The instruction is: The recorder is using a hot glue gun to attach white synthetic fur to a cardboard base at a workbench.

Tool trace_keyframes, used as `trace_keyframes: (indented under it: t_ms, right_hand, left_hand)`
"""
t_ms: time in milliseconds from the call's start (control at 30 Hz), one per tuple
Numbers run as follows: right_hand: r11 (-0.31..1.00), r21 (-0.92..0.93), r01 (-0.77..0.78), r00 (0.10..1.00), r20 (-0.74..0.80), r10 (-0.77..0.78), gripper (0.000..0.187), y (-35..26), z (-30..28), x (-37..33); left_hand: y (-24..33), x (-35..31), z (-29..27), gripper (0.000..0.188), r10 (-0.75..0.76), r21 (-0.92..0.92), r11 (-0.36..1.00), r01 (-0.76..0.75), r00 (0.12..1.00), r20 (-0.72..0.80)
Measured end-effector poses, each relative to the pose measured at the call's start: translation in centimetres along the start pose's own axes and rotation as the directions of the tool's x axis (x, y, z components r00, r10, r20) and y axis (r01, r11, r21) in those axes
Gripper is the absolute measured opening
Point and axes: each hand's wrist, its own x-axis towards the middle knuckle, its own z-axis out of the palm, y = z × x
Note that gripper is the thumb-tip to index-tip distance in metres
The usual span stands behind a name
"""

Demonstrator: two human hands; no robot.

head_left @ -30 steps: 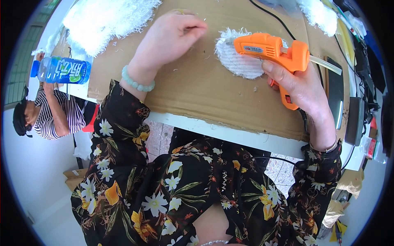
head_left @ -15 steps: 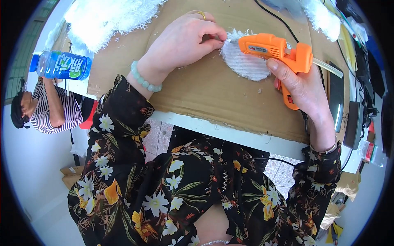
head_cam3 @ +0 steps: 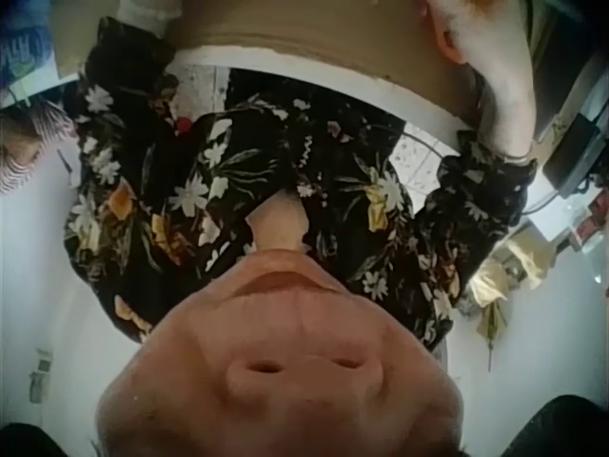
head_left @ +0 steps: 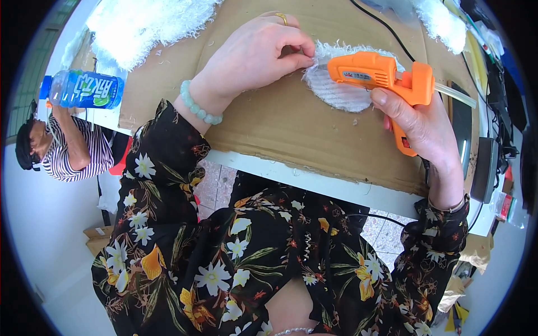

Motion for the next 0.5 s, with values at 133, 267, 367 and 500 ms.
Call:
trace_keyframes:
  t_ms: [133,267,367,500]
  right_hand:
    - [1.0,-0.005,0.001,0.999,0.038,-0.001,0.043,0.0,-0.4,-0.1]
    - [1.0,0.014,-0.007,0.999,0.041,0.006,0.04,-0.2,-0.6,-0.3]
    - [0.999,0.044,-0.017,0.998,0.065,0.014,0.039,-0.3,-0.8,-0.5]
    - [0.999,0.026,-0.036,0.994,0.104,0.034,0.043,-0.3,-1.2,-0.5]
  left_hand:
    - [0.1,0.4,0.3,0.007,0.015,-0.031,0.999,-0.015,1.0,0.016]
    - [1.0,1.2,0.0,0.01,-0.02,-0.047,0.999,0.023,0.998,0.063]
    - [1.4,1.4,-0.1,0.007,0.06,-0.057,0.997,-0.056,0.996,0.06]
    - [1.5,1.5,0.1,0.007,0.081,-0.073,0.994,-0.077,0.995,0.05]
